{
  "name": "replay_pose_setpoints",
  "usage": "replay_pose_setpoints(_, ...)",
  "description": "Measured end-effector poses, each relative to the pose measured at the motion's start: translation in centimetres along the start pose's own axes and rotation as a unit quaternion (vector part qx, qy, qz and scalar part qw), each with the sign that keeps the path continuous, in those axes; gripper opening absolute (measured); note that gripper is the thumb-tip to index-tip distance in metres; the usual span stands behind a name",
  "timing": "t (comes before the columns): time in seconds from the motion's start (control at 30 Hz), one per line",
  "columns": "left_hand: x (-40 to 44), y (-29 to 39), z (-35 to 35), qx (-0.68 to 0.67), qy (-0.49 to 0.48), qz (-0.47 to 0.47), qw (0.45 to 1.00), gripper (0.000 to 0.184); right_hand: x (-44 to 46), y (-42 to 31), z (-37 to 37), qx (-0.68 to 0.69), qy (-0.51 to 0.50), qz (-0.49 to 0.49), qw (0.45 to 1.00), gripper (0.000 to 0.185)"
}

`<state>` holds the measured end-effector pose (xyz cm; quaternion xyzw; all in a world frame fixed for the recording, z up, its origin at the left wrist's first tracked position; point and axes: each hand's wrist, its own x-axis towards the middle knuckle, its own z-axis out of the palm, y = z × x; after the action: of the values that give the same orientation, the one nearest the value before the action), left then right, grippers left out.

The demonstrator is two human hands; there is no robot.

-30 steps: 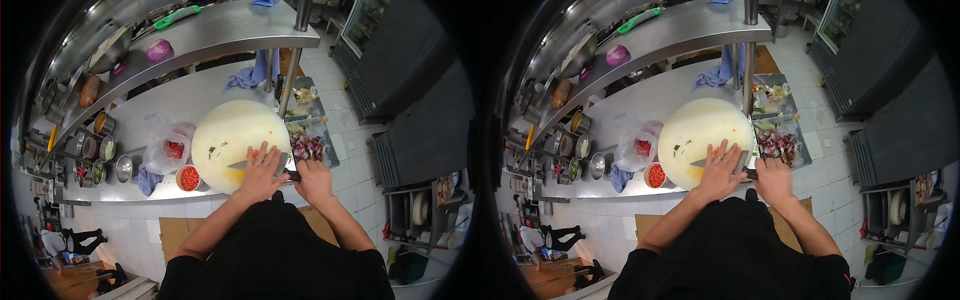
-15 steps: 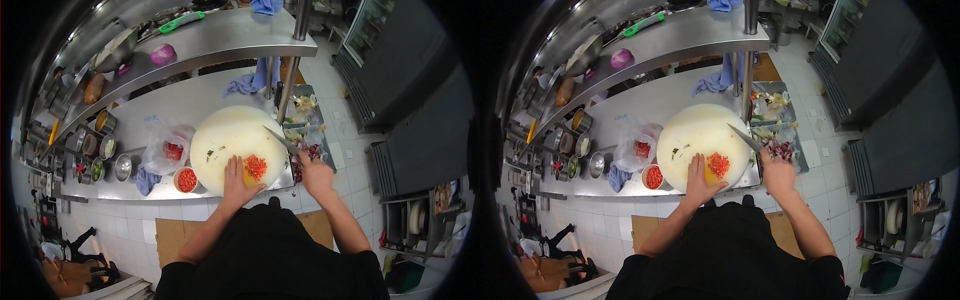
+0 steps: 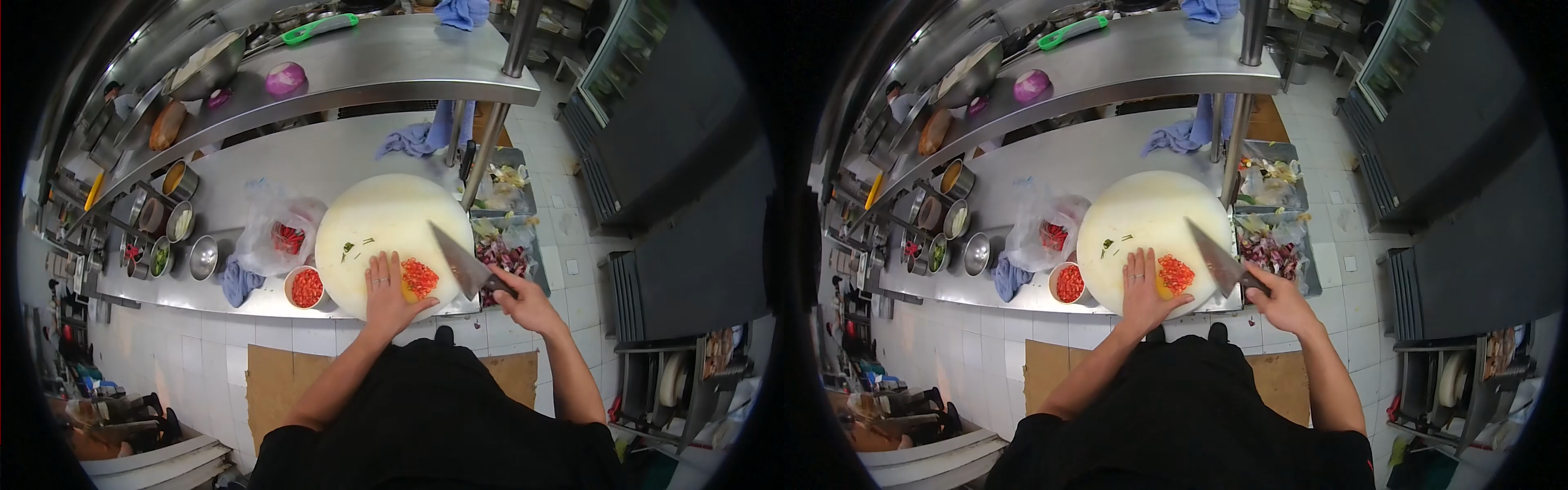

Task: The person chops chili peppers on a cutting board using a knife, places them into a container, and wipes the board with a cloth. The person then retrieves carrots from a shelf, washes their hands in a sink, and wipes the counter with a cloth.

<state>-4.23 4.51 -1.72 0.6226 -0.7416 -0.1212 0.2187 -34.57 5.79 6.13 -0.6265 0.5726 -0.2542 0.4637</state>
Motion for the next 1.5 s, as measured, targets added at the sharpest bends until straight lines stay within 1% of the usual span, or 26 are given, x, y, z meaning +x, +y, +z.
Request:
replay_pose_setpoints(0.03,0.4,0.2,0.1,0.001,0.002,-0.004,1.0,0.129,-0.3,0.0,-0.4,-0.001,-0.004,-0.002,1.0,0.053)
replay_pose_setpoints(0.1,1.1,0.8,0.7,-0.021,0.001,0.02,1.0,0.122,-0.9,-0.4,-0.8,0.141,-0.032,0.189,0.971,0.051)
replay_pose_setpoints(0.2,2.1,2.2,2.2,-0.033,0.018,0.006,0.999,0.108,-0.7,0.5,1.8,0.167,-0.019,0.193,0.967,0.051)
replay_pose_setpoints(0.23,2.3,2.6,2.7,-0.032,0.019,0.002,0.999,0.108,-0.5,0.1,2.7,0.172,-0.014,0.194,0.966,0.052)
replay_pose_setpoints(0.3,2.7,3.3,3.4,-0.051,0.039,-0.018,0.998,0.093,-0.1,-0.5,4.5,0.186,-0.025,0.19,0.964,0.053)
replay_pose_setpoints(0.33,2.7,3.6,3.5,-0.058,0.056,-0.015,0.997,0.081,0.2,-0.4,5.4,0.193,-0.034,0.186,0.963,0.054)
replay_pose_setpoints(0.37,2.9,3.7,3.5,-0.056,0.058,-0.018,0.997,0.081,0.4,-0.4,6.3,0.201,-0.043,0.183,0.961,0.054)
replay_pose_setpoints(0.43,3.2,3.3,4.0,-0.073,0.053,-0.026,0.996,0.067,0.8,-0.8,7.9,0.205,-0.053,0.183,0.96,0.055)
replay_pose_setpoints(0.47,3.2,3.1,4.2,-0.071,0.055,-0.03,0.995,0.067,1.0,-1.0,8.9,0.209,-0.065,0.18,0.959,0.055)
replay_pose_setpoints(0.53,3.1,2.4,4.3,-0.117,0.093,-0.034,0.988,0.054,1.2,-1.6,10.2,0.234,-0.09,0.183,0.951,0.055)
replay_pose_setpoints(0.67,2.1,-0.2,2.0,-0.111,0.125,-0.043,0.985,0.05,1.6,-2.8,13.2,0.241,-0.112,0.125,0.956,0.057)
replay_pose_setpoints(0.7,1.7,-0.9,0.4,-0.122,0.162,-0.048,0.978,0.048,2.2,-2.9,14.3,0.238,-0.123,0.121,0.956,0.057)
replay_pose_setpoints(0.77,0.6,-2.7,-2.1,-0.129,0.202,-0.059,0.969,0.047,3.2,-3.2,17.0,0.259,-0.152,0.025,0.953,0.057)
replay_pose_setpoints(0.83,-0.1,-5.2,-4.3,-0.155,0.264,-0.074,0.949,0.042,4.2,-5.8,18.7,0.219,-0.168,0.005,0.961,0.057)
replay_pose_setpoints(0.87,-0.2,-6.2,-5.1,-0.153,0.32,-0.064,0.933,0.03,4.9,-6.6,19.9,0.191,-0.171,-0.032,0.966,0.057)
replay_pose_setpoints(0.9,-0.6,-7.3,-5.6,-0.149,0.324,-0.069,0.932,0.03,5.5,-7.2,21.0,0.163,-0.172,-0.068,0.969,0.056)
replay_pose_setpoints(0.97,-1.0,-9.5,-6.4,-0.144,0.353,-0.108,0.918,0.017,6.9,-7.6,23.5,0.133,-0.164,-0.094,0.973,0.055)
replay_pose_setpoints(1.0,-1.0,-10.7,-6.4,-0.126,0.378,-0.101,0.911,0.011,7.5,-7.7,24.7,0.104,-0.15,-0.116,0.976,0.054)
replay_pose_setpoints(1.13,-0.6,-15.1,-5.6,-0.135,0.408,-0.128,0.894,0.008,8.9,-10.0,26.5,0.04,-0.127,-0.147,0.98,0.052)
replay_pose_setpoints(1.17,-1.0,-16.2,-5.2,-0.136,0.409,-0.133,0.892,0.008,8.4,-11.1,25.9,0.014,-0.115,-0.101,0.988,0.052)
replay_pose_setpoints(1.2,-1.4,-18.2,-4.3,-0.108,0.337,-0.176,0.918,0.006,8.1,-12.2,25.6,-0.012,-0.101,-0.055,0.993,0.052)
replay_pose_setpoints(1.23,-1.5,-18.9,-4.4,-0.08,0.263,-0.218,0.937,0.005,8.0,-11.8,25.4,-0.016,-0.103,-0.055,0.993,0.052)
replay_pose_setpoints(1.3,-2.1,-19.2,-4.4,-0.05,0.26,-0.207,0.942,0.007,7.7,-10.2,23.9,0.041,-0.063,-0.055,0.996,0.052)
replay_pose_setpoints(1.37,-2.7,-19.6,-4.8,-0.065,0.313,-0.125,0.939,0.011,7.2,-10.3,22.7,0.049,-0.064,-0.027,0.996,0.054)
replay_pose_setpoints(1.43,-3.5,-19.9,-6.2,-0.09,0.317,-0.119,0.937,0.015,7.1,-10.2,22.3,0.122,-0.053,-0.02,0.991,0.054)
replay_pose_setpoints(1.5,-4.0,-20.8,-7.5,-0.116,0.318,-0.111,0.935,0.019,7.9,-9.2,23.4,0.1,-0.053,-0.032,0.993,0.054)
